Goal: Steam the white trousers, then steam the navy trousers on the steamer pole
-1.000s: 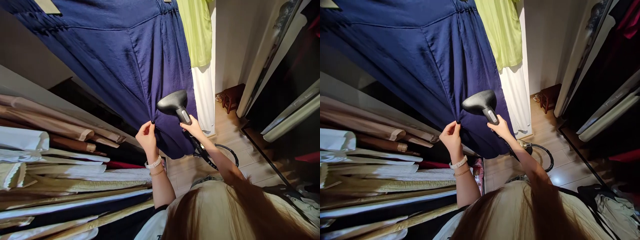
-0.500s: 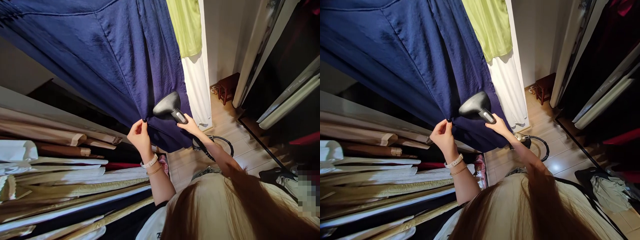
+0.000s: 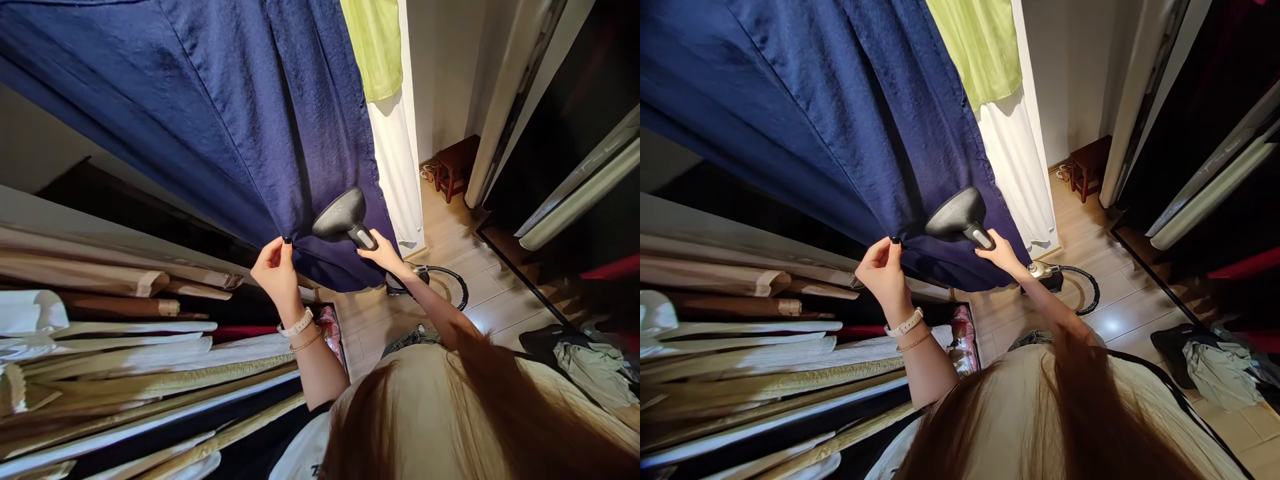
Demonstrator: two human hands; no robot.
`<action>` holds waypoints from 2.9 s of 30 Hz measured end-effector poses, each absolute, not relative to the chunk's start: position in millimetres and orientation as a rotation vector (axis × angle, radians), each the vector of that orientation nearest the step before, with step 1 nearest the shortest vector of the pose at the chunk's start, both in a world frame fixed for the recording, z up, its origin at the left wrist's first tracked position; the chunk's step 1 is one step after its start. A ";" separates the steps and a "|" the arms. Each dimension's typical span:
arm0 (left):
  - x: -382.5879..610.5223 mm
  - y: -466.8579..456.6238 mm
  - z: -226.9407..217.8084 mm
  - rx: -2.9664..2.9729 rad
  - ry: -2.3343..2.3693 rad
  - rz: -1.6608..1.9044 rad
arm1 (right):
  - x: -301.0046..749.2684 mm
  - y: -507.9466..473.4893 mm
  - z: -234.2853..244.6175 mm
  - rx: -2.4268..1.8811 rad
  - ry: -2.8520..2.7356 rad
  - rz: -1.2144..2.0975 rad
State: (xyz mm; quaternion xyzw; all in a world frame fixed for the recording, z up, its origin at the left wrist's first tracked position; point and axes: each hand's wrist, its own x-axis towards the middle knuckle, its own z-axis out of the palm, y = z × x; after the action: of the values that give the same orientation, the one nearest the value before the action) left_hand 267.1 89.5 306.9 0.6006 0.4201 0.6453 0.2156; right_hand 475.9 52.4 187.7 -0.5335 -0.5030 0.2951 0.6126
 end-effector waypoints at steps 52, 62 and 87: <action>293.9 72.9 301.5 1.585 1.363 1.794 | 484.6 60.2 133.4 -1.674 -1.143 0.853; 292.9 77.8 299.0 1.566 1.443 1.813 | 494.3 60.2 124.8 -1.649 -1.186 0.839; 294.8 57.9 313.8 1.504 1.432 1.800 | 476.1 59.3 91.6 -1.590 -1.153 0.844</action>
State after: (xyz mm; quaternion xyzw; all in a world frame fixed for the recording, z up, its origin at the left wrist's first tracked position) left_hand 294.8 57.9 313.8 0.5366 0.5110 0.6423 0.1957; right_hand 476.1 59.3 91.6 -0.6522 -0.4726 0.3460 0.4812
